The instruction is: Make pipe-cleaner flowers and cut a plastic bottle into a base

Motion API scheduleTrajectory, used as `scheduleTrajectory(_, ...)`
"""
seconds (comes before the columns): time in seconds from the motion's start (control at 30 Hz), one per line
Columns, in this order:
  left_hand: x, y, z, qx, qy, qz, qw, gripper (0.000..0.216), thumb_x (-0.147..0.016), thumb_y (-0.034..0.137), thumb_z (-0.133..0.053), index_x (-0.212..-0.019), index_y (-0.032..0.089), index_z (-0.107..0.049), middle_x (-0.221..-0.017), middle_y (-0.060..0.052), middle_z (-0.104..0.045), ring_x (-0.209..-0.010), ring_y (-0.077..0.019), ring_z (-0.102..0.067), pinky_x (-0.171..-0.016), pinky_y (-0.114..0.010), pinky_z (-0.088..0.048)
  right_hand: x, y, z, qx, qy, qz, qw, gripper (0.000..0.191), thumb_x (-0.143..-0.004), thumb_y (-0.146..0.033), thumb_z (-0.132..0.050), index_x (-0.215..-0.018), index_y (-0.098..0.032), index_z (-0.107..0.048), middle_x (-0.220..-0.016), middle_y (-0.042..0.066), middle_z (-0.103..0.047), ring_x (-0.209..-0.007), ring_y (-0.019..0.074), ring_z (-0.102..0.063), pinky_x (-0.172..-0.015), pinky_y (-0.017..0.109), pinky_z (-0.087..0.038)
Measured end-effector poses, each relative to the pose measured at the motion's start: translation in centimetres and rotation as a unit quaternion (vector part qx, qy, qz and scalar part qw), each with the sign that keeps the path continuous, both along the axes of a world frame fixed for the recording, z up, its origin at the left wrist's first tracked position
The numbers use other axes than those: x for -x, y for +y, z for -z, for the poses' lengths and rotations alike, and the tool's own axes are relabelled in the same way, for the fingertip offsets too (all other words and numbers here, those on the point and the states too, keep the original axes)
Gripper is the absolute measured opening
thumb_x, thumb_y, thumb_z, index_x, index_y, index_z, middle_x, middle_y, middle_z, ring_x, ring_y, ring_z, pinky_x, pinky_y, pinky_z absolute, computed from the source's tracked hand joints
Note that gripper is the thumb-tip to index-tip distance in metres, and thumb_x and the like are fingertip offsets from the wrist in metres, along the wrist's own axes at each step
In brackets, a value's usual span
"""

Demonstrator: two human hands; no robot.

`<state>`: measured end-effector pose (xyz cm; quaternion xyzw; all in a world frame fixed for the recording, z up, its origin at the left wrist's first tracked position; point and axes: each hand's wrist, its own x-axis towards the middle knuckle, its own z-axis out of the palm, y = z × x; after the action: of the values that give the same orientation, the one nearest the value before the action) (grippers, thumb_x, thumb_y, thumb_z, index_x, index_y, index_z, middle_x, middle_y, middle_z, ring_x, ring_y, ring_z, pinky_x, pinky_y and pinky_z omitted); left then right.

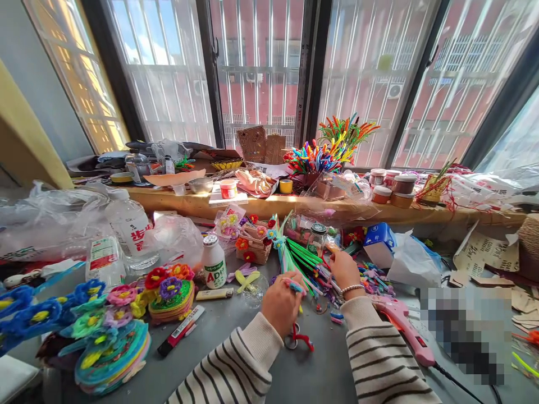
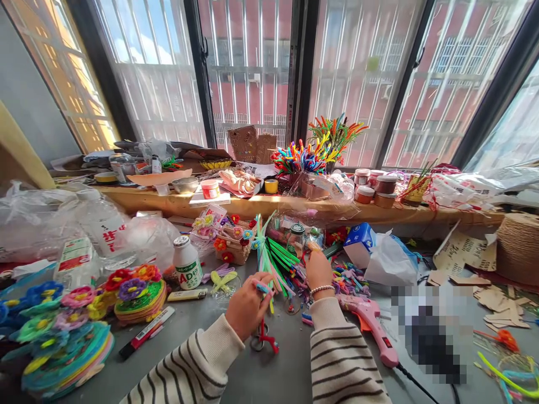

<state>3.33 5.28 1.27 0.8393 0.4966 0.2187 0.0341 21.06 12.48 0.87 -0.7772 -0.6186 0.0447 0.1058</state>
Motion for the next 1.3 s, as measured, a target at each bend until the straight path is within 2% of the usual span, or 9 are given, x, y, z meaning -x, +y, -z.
scheduleTrajectory(0.07, -0.4, 0.5, -1.4, 0.019, 0.014, -0.065, 0.998, 0.030, -0.081, 0.017, -0.027, -0.101, 0.019, -0.050, -0.104, -0.005, -0.052, -0.095, -0.0139, -0.047, -0.083, -0.025, -0.038, -0.3, 0.0, 0.3, 0.032, 0.001, 0.012, 0.999, 0.019, -0.081, -0.021, -0.041, -0.090, -0.010, -0.055, -0.093, 0.011, -0.055, -0.083, 0.0180, -0.054, -0.069, 0.030, -0.041)
scheduleTrajectory(0.13, -1.0, 1.3, -2.4, 0.076, 0.056, -0.141, 0.986, 0.032, -0.079, 0.011, -0.027, -0.098, 0.013, -0.052, -0.100, -0.010, -0.053, -0.096, -0.0183, -0.048, -0.080, -0.028, -0.040, -0.4, 0.1, 0.8, 0.061, 0.003, 0.013, 0.998, 0.022, -0.080, -0.025, -0.044, -0.096, -0.012, -0.051, -0.097, 0.008, -0.053, -0.082, 0.0161, -0.053, -0.069, 0.033, -0.043)
scheduleTrajectory(0.27, -2.2, 3.2, -2.7, 0.150, 0.078, -0.215, 0.962, 0.031, -0.074, 0.004, -0.029, -0.086, 0.005, -0.058, -0.085, -0.018, -0.058, -0.080, -0.0266, -0.057, -0.062, -0.035, -0.045, -0.2, 0.3, 1.3, 0.079, 0.010, 0.010, 0.997, 0.026, -0.080, -0.027, -0.043, -0.103, -0.016, -0.046, -0.103, 0.006, -0.050, -0.084, 0.0154, -0.052, -0.071, 0.035, -0.044)
scheduleTrajectory(0.37, -2.7, 4.2, -2.5, 0.170, 0.081, -0.241, 0.952, 0.031, -0.074, 0.003, -0.030, -0.087, 0.005, -0.057, -0.089, -0.019, -0.057, -0.080, -0.0257, -0.058, -0.062, -0.034, -0.045, -0.1, 0.2, 1.2, 0.063, 0.018, 0.010, 0.998, 0.022, -0.079, -0.025, -0.045, -0.098, -0.013, -0.050, -0.097, 0.006, -0.053, -0.082, 0.0151, -0.053, -0.069, 0.034, -0.043)
scheduleTrajectory(0.57, -2.3, 4.0, -3.0, 0.141, 0.090, -0.251, 0.953, 0.030, -0.075, 0.005, -0.031, -0.087, 0.008, -0.058, -0.088, -0.017, -0.058, -0.085, -0.0241, -0.056, -0.064, -0.032, -0.044, -0.3, 0.0, 0.2, -0.032, 0.062, 0.020, 0.997, 0.017, -0.069, -0.014, -0.050, -0.083, -0.006, -0.054, -0.091, 0.019, -0.055, -0.081, 0.0244, -0.056, -0.063, 0.030, -0.040)
scheduleTrajectory(0.77, -1.4, 3.0, -4.4, 0.080, 0.093, -0.254, 0.959, 0.028, -0.077, 0.016, -0.031, -0.085, 0.012, -0.058, -0.082, -0.014, -0.060, -0.085, -0.0222, -0.054, -0.067, -0.030, -0.043, -0.6, -0.3, -0.9, -0.146, 0.169, 0.024, 0.974, 0.013, -0.068, -0.017, -0.045, -0.078, -0.012, -0.052, -0.069, 0.013, -0.060, -0.069, 0.0245, -0.057, -0.057, 0.030, -0.038)
scheduleTrajectory(0.97, 0.0, 3.0, -5.7, 0.074, 0.091, -0.257, 0.959, 0.035, -0.077, 0.034, -0.031, -0.083, 0.013, -0.058, -0.083, -0.013, -0.060, -0.082, -0.0227, -0.056, -0.066, -0.031, -0.043, -0.8, -0.6, -2.4, -0.275, 0.344, -0.019, 0.898, 0.021, -0.069, -0.031, -0.045, -0.081, -0.015, -0.049, -0.072, 0.008, -0.061, -0.064, 0.0181, -0.057, -0.058, 0.028, -0.041)
scheduleTrajectory(1.13, 0.9, 4.2, -5.7, 0.122, 0.089, -0.252, 0.956, 0.034, -0.077, 0.035, -0.032, -0.084, 0.015, -0.058, -0.084, -0.013, -0.061, -0.080, -0.0218, -0.057, -0.067, -0.031, -0.042, -0.9, -1.0, -4.2, -0.302, 0.491, -0.080, 0.813, 0.037, -0.070, -0.045, -0.041, -0.089, -0.015, -0.050, -0.073, 0.006, -0.063, -0.057, 0.0130, -0.056, -0.051, 0.024, -0.044)
scheduleTrajectory(1.3, 1.1, 5.3, -4.6, 0.175, 0.086, -0.228, 0.954, 0.020, -0.068, 0.024, -0.046, -0.083, 0.018, -0.058, -0.091, -0.012, -0.060, -0.085, -0.0231, -0.056, -0.069, -0.032, -0.041, -1.1, -1.8, -5.7, -0.289, 0.657, -0.115, 0.687, 0.032, -0.061, -0.041, -0.056, -0.081, -0.017, -0.055, -0.061, -0.001, -0.059, -0.046, 0.0077, -0.049, -0.043, 0.020, -0.038)
